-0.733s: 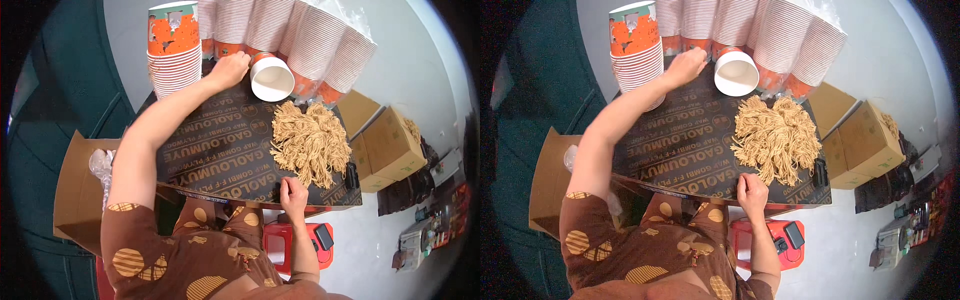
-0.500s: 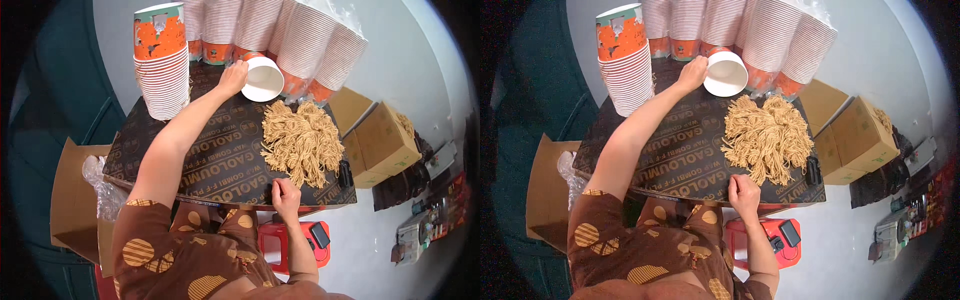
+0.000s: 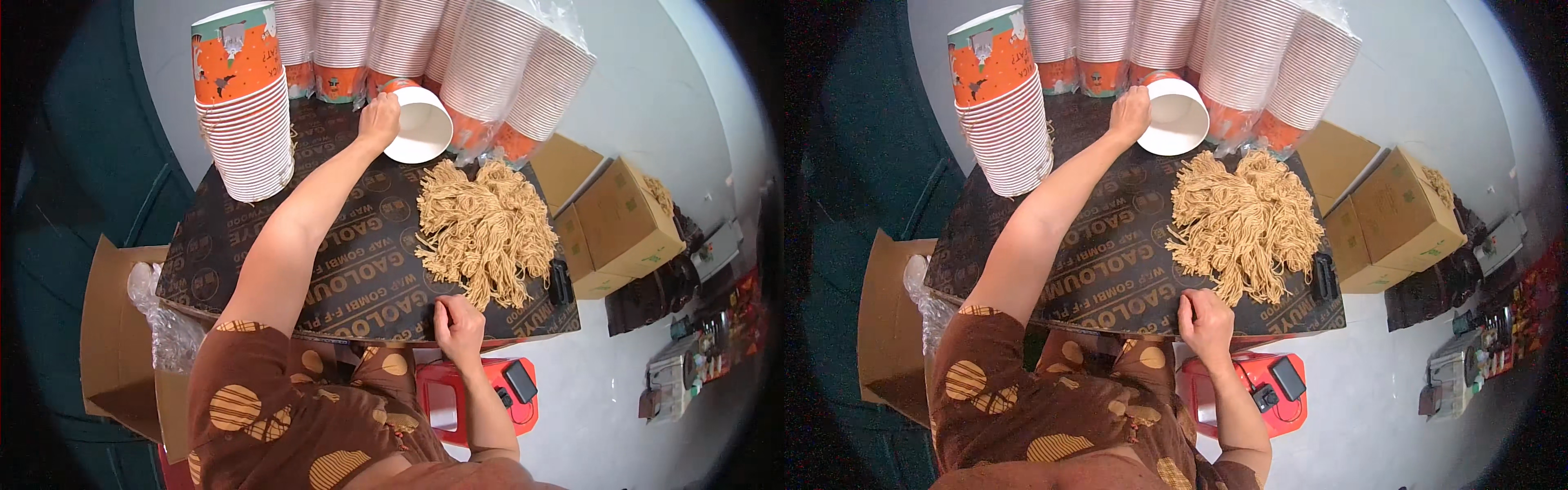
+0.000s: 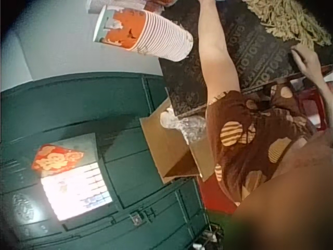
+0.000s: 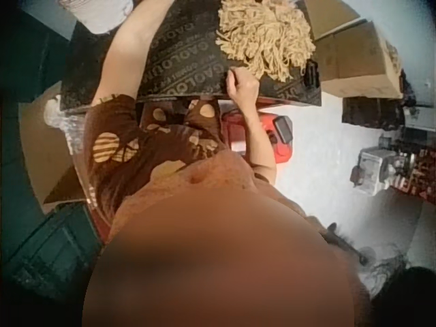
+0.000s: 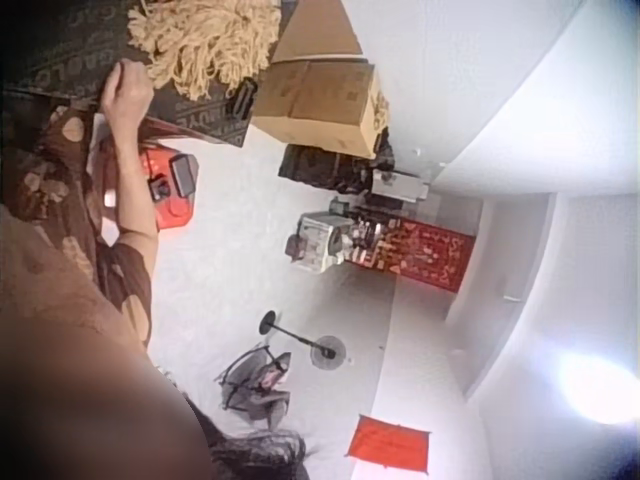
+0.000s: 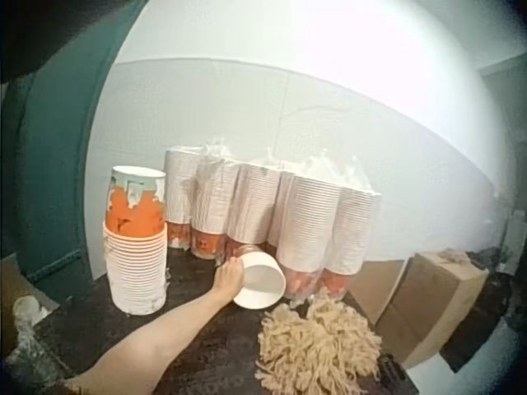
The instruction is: Threading a rope handle through holes in a small decorative paper bucket.
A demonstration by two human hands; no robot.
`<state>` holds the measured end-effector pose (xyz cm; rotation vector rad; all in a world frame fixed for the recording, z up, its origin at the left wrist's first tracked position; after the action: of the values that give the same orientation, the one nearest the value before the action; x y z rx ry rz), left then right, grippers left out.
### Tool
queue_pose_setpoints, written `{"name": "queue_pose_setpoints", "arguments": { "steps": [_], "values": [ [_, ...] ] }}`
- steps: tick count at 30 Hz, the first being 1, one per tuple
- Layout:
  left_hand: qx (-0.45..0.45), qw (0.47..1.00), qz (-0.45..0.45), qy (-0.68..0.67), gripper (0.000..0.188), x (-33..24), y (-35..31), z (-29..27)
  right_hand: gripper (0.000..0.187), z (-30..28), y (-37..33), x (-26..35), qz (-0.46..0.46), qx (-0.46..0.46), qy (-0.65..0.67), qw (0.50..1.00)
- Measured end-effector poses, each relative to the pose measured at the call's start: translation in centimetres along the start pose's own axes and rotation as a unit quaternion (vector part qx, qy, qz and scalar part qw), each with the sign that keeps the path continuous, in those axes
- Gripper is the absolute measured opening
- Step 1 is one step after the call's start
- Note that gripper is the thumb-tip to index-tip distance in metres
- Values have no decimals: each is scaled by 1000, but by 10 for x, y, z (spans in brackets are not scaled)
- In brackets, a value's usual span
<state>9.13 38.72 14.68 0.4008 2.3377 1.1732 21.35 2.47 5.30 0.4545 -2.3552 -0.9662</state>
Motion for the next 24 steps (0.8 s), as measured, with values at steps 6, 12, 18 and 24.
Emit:
{"name": "queue_pose_setpoints", "arguments": {
  "steps": [6, 12, 18, 24],
  "values": [
    [-7, 999, -37, 34, 8, -4, 3, -6, 3, 1, 2, 1, -1, 2, -6, 1000],
    [46, 996, -61, 40, 14, -9, 4, -12, 2, 2, 1, 2, -1, 6, -4, 1000],
    [97, 992, -78, 16, 18, -2, 6, -11, 2, 1, 0, 3, -3, 4, -9, 1000],
    [116, 993, -23, 2, 20, -7, 8, -13, 5, 3, -1, 1, -1, 14, -14, 1000]
  ]
}}
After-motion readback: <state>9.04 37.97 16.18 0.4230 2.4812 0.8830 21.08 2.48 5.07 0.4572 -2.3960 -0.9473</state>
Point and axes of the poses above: each hand's wrist, its own y-axis towards the middle knuckle, its own z-axis out of the palm, x = y × z, the point moved 9 cm from there along y, towards the middle knuckle, and after that the axes turned 10 degrees about -z, right-handed, at the moved point
